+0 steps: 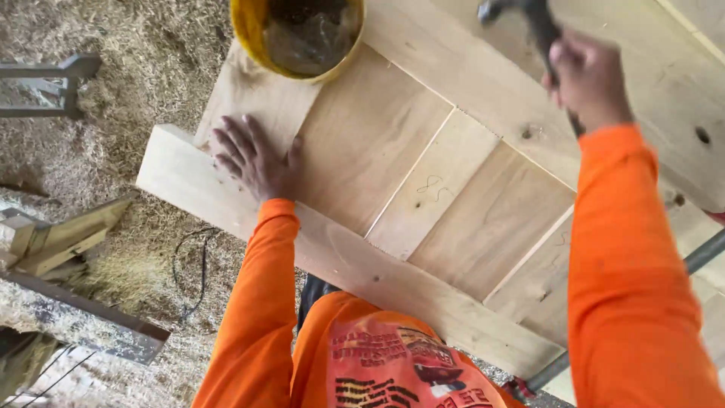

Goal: The person hammers nails into a horizontal board on a large wooden frame panel held by bar clamps, taking nails one at a time from a yellow bucket and driving them in with a claw hammer, repositioning along the board between nails.

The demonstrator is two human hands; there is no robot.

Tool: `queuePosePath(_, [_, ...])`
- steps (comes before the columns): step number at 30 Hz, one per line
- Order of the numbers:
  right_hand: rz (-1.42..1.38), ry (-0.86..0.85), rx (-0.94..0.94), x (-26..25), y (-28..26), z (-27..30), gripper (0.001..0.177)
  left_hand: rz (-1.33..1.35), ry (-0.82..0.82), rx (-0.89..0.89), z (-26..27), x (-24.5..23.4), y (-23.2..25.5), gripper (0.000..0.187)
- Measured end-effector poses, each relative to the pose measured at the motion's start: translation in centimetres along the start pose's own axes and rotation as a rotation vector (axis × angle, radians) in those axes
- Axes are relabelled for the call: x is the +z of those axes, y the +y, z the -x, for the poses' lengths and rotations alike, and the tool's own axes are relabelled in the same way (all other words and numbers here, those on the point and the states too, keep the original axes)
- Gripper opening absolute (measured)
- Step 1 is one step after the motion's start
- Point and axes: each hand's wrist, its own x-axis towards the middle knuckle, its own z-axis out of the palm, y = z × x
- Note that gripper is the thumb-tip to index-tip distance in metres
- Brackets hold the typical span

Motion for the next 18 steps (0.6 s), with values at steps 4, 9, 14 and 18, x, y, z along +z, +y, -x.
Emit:
queuePosePath(4, [-0.068, 0.050, 0.026, -3.3, 4.0, -10.2, 0.022, -0.002, 0.065, 0.022, -0.1, 0.4, 0.3, 0.102])
queuePosePath(9, [0.003, -0.180, -0.143, -3.4, 8.6, -17.1, 0.014, 0.012, 0.121, 0.032, -0.2, -0.1, 0.5, 0.099])
queuePosePath(14, [0.177, -0.372, -0.099, 1.4, -4.9, -12.9, 0.017, -0.001, 0.107, 0.036, 0.3, -0.2, 0.6, 0.100])
queuePosePath(18, [0.293, -0.120, -0.164, -0.5, 0.9, -16.7, 0.018, -0.008, 0.135, 0.056, 0.0, 0.7, 0.3, 0.101])
